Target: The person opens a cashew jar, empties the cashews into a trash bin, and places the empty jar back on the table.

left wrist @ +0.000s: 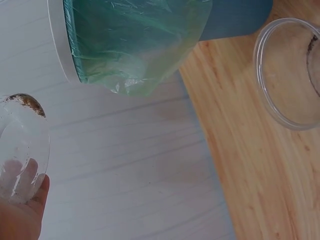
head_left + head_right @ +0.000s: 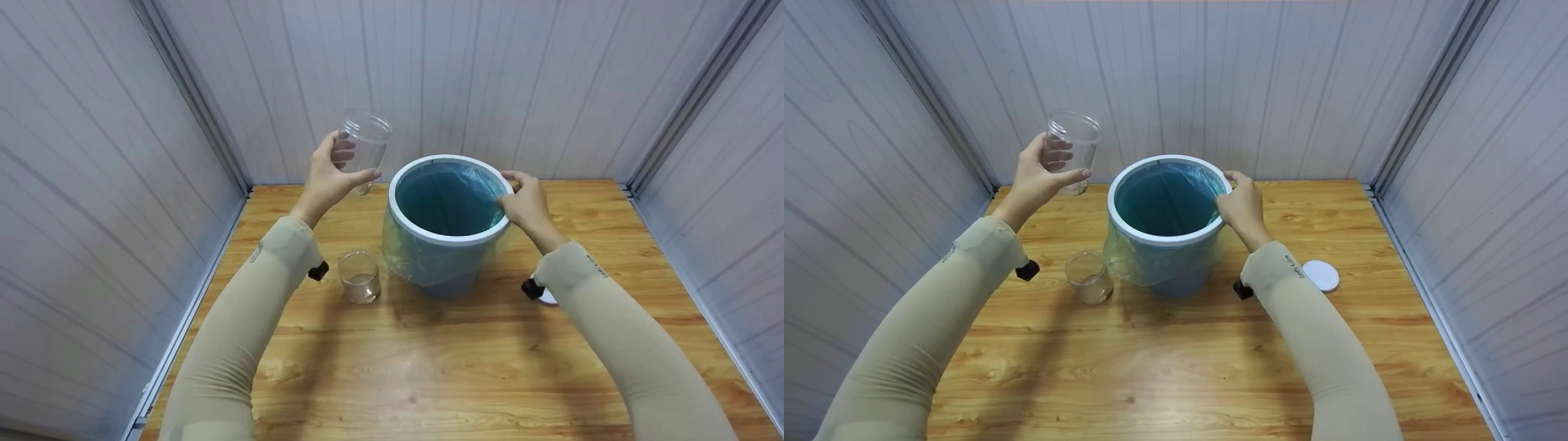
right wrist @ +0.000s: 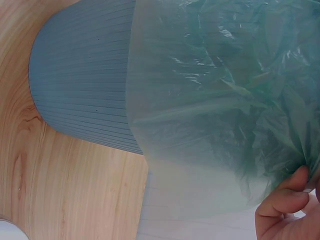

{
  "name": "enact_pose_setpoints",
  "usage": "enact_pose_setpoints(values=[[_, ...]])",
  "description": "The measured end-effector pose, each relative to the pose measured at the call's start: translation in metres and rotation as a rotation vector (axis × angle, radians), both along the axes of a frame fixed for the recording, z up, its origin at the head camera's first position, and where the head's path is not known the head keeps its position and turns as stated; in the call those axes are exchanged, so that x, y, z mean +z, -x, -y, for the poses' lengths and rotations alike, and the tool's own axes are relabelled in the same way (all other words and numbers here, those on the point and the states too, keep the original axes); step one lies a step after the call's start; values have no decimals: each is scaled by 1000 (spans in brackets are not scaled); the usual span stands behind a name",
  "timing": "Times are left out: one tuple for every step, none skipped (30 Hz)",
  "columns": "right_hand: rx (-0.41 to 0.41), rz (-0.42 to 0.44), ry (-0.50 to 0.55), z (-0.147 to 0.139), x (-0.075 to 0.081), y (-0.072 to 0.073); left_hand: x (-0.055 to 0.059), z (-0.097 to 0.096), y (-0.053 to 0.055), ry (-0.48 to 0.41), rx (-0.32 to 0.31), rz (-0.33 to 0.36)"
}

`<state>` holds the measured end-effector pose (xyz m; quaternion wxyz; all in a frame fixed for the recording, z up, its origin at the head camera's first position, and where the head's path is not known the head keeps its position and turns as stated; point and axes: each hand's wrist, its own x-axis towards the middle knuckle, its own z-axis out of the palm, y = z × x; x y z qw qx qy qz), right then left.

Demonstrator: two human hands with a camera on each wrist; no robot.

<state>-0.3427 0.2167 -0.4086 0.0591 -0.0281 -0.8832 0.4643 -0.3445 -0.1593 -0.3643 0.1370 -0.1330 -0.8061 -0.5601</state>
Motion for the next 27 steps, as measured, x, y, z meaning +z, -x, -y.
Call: enact_pose_setpoints(values=[[-2, -6, -1, 0, 0, 0, -1, 1, 0, -8, 1, -3], [-6, -13, -4, 0, 0, 0, -2, 2, 0, -15, 1, -5], [-8, -20, -8, 0, 0, 1, -2, 3, 0, -19, 1, -6], [-11, -27, -12, 0, 0, 1, -3, 4, 0, -22, 1, -7], [-14, -33, -15, 0, 0, 1, -5, 6, 1, -25, 0, -9], [-16, -36, -16, 1, 0, 1, -6, 7, 0, -26, 0, -9], [-14, -33, -15, 1, 0, 1, -7, 8, 0, -26, 2, -8], [-12, -30, -14, 1, 0, 1, -8, 9, 0, -24, 4, -7], [-10, -27, -11, 1, 1, 1, -10, 10, 0, -25, 6, -10], [-9, -24, -10, 1, 1, 1, -11, 11, 0, -26, 10, -10], [-8, -20, -8, 1, 1, 1, -12, 12, 0, -29, 14, -12], [-7, -18, -7, 1, 1, 1, -13, 12, 0, -29, 18, -14], [-6, -15, -6, 1, 1, 1, -14, 13, 0, -32, 22, -16], [-7, -14, -6, 1, 1, 1, -15, 14, 0, -33, 22, -19], [-8, -13, -6, 1, 1, 1, -16, 14, 0, -35, 24, -21], [-9, -13, -8, 1, 1, 1, -17, 15, 0, -34, 25, -21], [-11, -12, -9, 1, 1, 1, -19, 16, 0, -32, 25, -21], [-12, -12, -9, 1, 1, 1, -20, 17, 0, -30, 25, -20], [-11, -8, -9, 1, 0, 1, -22, 18, 0, -29, 25, -20], [-10, -5, -7, 1, 0, 1, -24, 18, 0, -28, 26, -19], [-10, -1, -5, 1, 0, 1, -25, 19, 0, -30, 26, -16], [-9, 5, -2, 1, 0, 1, -27, 20, -1, -33, 28, -13], [-9, 10, -1, 1, 0, 1, -28, 21, -1, -35, 29, -11], [-9, 12, 1, 2, 0, 1, -30, 21, -1, -38, 29, -10], [-9, 14, 2, 2, 0, 1, -31, 22, -1, -41, 30, -9], [-10, 13, 2, 2, 0, 1, -32, 23, -1, -44, 30, -7], [-11, 13, 2, 2, 0, 1, -33, 23, -2, -45, 30, -5]])
